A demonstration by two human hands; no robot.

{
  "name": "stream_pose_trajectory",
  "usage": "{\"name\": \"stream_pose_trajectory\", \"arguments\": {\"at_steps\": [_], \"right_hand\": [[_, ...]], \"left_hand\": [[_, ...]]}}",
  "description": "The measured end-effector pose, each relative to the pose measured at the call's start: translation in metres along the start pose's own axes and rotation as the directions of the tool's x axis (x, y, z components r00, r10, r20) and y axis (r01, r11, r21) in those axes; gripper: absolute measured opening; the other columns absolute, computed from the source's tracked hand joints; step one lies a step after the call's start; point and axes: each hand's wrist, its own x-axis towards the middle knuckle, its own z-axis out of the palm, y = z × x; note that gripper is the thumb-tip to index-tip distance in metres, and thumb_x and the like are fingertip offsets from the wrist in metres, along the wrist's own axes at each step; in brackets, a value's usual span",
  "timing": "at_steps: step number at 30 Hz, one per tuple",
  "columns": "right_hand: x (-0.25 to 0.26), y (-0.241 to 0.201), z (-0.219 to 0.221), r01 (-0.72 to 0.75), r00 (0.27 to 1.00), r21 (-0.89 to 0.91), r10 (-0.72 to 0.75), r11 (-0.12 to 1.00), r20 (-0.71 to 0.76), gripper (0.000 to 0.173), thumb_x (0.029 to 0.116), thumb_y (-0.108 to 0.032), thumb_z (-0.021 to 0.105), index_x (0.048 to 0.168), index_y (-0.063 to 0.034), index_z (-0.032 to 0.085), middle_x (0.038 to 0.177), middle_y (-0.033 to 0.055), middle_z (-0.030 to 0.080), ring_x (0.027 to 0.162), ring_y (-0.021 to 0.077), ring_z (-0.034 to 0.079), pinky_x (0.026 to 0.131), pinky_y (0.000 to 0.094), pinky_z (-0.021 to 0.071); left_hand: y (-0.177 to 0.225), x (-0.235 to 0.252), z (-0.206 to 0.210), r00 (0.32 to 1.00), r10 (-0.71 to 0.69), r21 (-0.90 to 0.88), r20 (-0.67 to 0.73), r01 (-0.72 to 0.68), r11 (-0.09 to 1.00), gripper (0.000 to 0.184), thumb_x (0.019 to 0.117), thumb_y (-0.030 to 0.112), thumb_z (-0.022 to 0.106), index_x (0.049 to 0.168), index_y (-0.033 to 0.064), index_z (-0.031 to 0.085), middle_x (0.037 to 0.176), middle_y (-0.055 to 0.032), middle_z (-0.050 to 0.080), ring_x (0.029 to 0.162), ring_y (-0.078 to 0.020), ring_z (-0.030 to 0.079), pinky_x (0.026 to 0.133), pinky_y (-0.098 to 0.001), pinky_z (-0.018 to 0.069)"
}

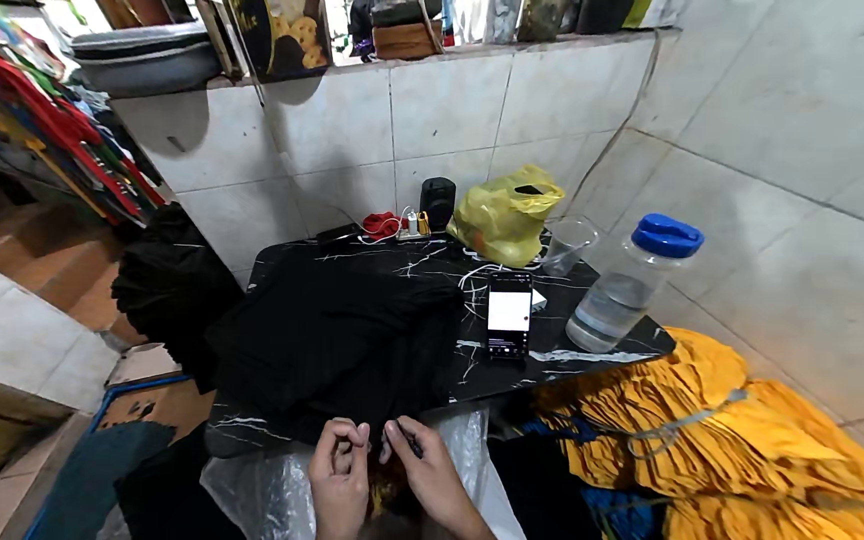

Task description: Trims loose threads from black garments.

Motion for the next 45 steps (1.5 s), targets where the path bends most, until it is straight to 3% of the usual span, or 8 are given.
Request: {"name": "stream_pose_trajectory", "arguments": {"at_steps": [9, 16, 20, 27, 31, 36, 41, 45], "right_hand": [[-0.006, -0.01, -0.002, -0.029, 0.997, 0.121, 0.037, 0.992, -0.063, 0.022, 0.097, -0.02, 0.069, 0.081, -0.0081, 0.06, 0.067, -0.0041, 0.055, 0.057, 0.0026, 0.051, 0.055, 0.0191, 0.0445], [-0.007, -0.009, -0.006, 0.003, 1.0, 0.018, -0.003, 1.0, 0.013, 0.03, 0.1075, -0.026, 0.053, 0.092, -0.0046, 0.068, 0.078, 0.0007, 0.066, 0.069, 0.0071, 0.062, 0.066, 0.0241, 0.0538], [-0.005, -0.006, -0.003, -0.049, 0.998, -0.015, 0.048, 0.999, -0.033, 0.037, 0.1014, -0.043, 0.063, 0.092, -0.0073, 0.067, 0.077, 0.0008, 0.064, 0.072, 0.0092, 0.063, 0.069, 0.0267, 0.0539], [-0.006, -0.004, 0.003, -0.017, 0.997, -0.031, 0.014, 0.999, -0.079, 0.025, 0.1003, -0.027, 0.065, 0.085, -0.0076, 0.064, 0.07, -0.0009, 0.057, 0.059, 0.0064, 0.054, 0.056, 0.0227, 0.0465], [-0.007, -0.002, 0.002, -0.007, 0.998, -0.13, -0.002, 0.992, -0.068, 0.025, 0.1035, -0.028, 0.059, 0.094, -0.0068, 0.07, 0.08, 0.0017, 0.067, 0.072, 0.009, 0.064, 0.069, 0.0272, 0.0553], [-0.007, -0.004, 0.001, -0.085, 0.992, -0.215, 0.063, 0.973, -0.109, 0.047, 0.0999, -0.055, 0.058, 0.091, -0.0106, 0.068, 0.077, 0.0012, 0.062, 0.071, 0.0124, 0.06, 0.068, 0.0343, 0.0522], [-0.006, -0.004, 0.002, -0.03, 0.995, 0.154, 0.045, 0.988, -0.091, 0.019, 0.1013, -0.018, 0.063, 0.089, -0.004, 0.065, 0.078, 0.0033, 0.067, 0.071, 0.0095, 0.066, 0.068, 0.0246, 0.056], [-0.005, -0.003, 0.001, -0.025, 0.994, 0.128, 0.038, 0.991, -0.1, 0.018, 0.102, -0.019, 0.06, 0.091, -0.0063, 0.065, 0.076, 0.0001, 0.062, 0.068, 0.0076, 0.06, 0.064, 0.0239, 0.0516]], "left_hand": [[0.01, -0.013, 0.006, 0.999, 0.042, 0.001, 0.02, -0.042, 0.999, 0.012, 0.09, 0.0, 0.071, 0.089, 0.0088, 0.063, 0.087, 0.0012, 0.065, 0.072, -0.0049, 0.065, 0.06, -0.0177, 0.0579], [0.013, -0.012, 0.006, 1.0, -0.019, 0.041, 0.02, 0.018, 0.999, 0.009, 0.0892, -0.001, 0.07, 0.094, 0.0052, 0.066, 0.087, 0.0001, 0.069, 0.072, -0.0068, 0.068, 0.062, -0.0207, 0.0612], [0.01, -0.012, 0.003, 0.997, -0.045, 0.029, 0.056, 0.043, 0.999, 0.013, 0.0851, -0.003, 0.07, 0.097, 0.003, 0.068, 0.091, -0.0009, 0.073, 0.076, -0.0093, 0.072, 0.07, -0.0235, 0.0638], [0.006, -0.009, 0.003, 0.998, -0.052, 0.039, -0.021, 0.053, 0.998, 0.011, 0.0894, -0.004, 0.067, 0.098, 0.0023, 0.069, 0.092, -0.0018, 0.072, 0.079, -0.0095, 0.071, 0.069, -0.0233, 0.0633], [0.005, -0.006, 0.003, 0.998, -0.052, 0.032, -0.022, 0.052, 0.998, 0.014, 0.088, -0.007, 0.066, 0.1, 0.0008, 0.069, 0.093, -0.0037, 0.073, 0.074, -0.0107, 0.071, 0.064, -0.0234, 0.0628], [0.005, -0.01, 0.006, 0.997, -0.064, 0.027, 0.046, 0.062, 0.998, 0.013, 0.0888, -0.004, 0.068, 0.102, -0.0013, 0.069, 0.095, -0.0044, 0.074, 0.081, -0.0116, 0.073, 0.072, -0.025, 0.0646], [0.006, -0.013, 0.002, 0.991, -0.074, 0.026, 0.108, 0.071, 0.997, 0.02, 0.0914, -0.001, 0.064, 0.111, -0.002, 0.066, 0.106, -0.0056, 0.073, 0.09, -0.0123, 0.073, 0.077, -0.0261, 0.064], [-0.006, -0.017, -0.003, 0.967, 0.003, 0.159, 0.253, -0.045, 0.986, 0.034, 0.0874, 0.004, 0.07, 0.121, -0.0008, 0.07, 0.122, -0.0116, 0.068, 0.108, -0.0177, 0.07, 0.088, -0.0314, 0.0647]]}}
